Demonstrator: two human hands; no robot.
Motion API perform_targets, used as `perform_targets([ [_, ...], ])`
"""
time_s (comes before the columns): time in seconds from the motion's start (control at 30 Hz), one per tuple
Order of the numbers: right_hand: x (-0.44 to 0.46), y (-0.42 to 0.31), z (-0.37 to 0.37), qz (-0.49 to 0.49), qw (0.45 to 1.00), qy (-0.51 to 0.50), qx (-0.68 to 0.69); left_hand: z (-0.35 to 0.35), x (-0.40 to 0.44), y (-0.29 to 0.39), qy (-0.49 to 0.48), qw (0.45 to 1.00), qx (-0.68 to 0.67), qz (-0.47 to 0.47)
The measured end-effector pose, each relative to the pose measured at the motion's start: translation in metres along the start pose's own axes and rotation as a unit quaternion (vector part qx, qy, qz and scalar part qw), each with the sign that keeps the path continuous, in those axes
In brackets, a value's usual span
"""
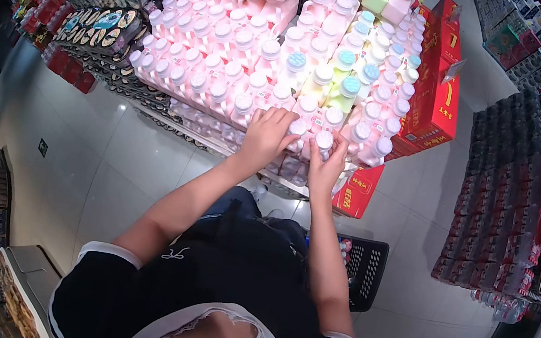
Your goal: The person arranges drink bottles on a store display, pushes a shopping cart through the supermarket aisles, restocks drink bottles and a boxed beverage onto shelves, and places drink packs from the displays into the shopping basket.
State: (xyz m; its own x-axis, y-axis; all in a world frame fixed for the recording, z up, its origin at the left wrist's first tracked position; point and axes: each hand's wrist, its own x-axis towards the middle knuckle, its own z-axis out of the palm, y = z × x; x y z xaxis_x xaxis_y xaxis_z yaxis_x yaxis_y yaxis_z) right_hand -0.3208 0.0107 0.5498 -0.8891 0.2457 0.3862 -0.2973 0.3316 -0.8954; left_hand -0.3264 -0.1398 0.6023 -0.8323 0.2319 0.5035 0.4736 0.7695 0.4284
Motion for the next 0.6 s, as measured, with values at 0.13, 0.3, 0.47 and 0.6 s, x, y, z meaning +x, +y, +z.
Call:
perform_targets([
  [0.13,0.002,0.002,-0.001,0.011,0.999,-0.006,0.049,0.0,0.003,-0.003,-0.005,0.999,0.013,0.034],
  [0.3,0.003,0.013,-0.002,0.016,0.999,-0.008,0.04,0.0,0.005,-0.007,-0.017,0.999,-0.007,0.046],
  [0.47,0.006,0.008,-0.008,-0.022,0.999,-0.03,0.014,0.004,0.003,-0.008,-0.031,0.999,-0.003,0.012],
  [0.6,0.005,0.004,-0.009,-0.035,0.998,-0.038,-0.037,0.005,0.003,-0.007,-0.02,1.0,0.001,0.007],
])
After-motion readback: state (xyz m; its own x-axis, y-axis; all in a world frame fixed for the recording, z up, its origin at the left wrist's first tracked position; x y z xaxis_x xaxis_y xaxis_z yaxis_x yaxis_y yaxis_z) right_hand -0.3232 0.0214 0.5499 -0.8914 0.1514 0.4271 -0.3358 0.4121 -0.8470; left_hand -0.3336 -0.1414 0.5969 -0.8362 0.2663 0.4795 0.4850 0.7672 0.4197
